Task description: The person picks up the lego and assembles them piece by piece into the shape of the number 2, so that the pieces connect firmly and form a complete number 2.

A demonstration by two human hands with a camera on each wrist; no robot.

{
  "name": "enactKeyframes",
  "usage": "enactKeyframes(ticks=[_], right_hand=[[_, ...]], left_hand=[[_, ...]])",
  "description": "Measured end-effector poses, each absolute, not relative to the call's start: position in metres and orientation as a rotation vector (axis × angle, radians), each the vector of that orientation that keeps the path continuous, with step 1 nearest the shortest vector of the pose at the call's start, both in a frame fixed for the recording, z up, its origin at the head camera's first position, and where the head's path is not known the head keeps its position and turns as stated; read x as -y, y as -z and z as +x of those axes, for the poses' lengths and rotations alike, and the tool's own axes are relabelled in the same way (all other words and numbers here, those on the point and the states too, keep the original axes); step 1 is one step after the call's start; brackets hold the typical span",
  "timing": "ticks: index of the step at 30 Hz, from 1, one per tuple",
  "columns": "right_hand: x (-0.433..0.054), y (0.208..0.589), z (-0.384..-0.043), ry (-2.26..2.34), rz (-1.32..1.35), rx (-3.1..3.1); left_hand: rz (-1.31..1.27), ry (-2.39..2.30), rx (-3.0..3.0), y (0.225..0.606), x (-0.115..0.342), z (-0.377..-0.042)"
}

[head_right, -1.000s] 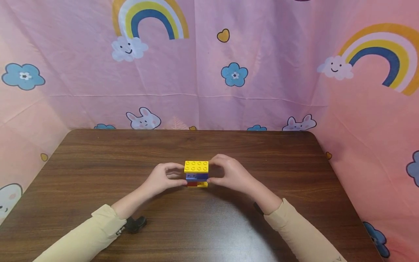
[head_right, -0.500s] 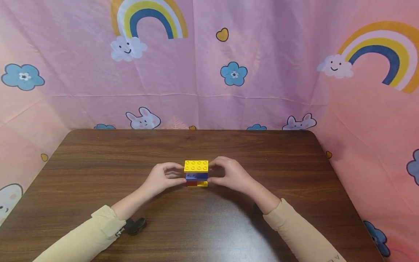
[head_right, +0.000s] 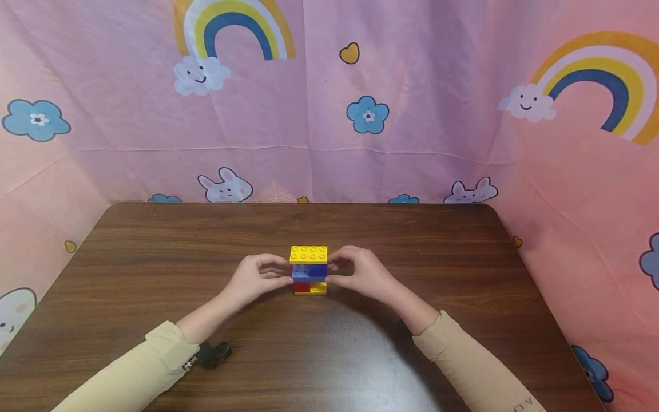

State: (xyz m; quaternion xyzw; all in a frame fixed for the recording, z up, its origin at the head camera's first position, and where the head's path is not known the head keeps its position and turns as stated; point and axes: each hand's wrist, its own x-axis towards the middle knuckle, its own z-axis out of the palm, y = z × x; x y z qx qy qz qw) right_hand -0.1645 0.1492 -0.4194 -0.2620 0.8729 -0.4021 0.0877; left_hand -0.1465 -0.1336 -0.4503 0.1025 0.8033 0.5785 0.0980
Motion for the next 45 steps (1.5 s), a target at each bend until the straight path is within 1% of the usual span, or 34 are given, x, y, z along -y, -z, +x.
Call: enactKeyframes(ticks=[17,28,33,39,45], right_hand=[[-0.15,0.421,-0.168,1.347,-0.558,-2.471],[-0.149,0.426,-0.176,1.322,-0.47,-2.485],[-0.148,0.426,-0.178,1.306,-0.37,-2.493],[-0.146,0.427,-0.183,1.34,-0.255,-2.446],[-0.146,0.429,-0.186,1.412,-0.197,-2.386]], left_hand=[[0.244,-1.686,-2.399,0.449,0.13,-0.151],[0.043,-1.683,-2.37,0.453,0.125,-0.156],[-0.033,-1.691,-2.353,0.453,0.122,-0.159],[-0.058,-1.699,-2.347,0.455,0.119,-0.161],[-0.073,-1.694,-2.355,0.457,0.117,-0.166]])
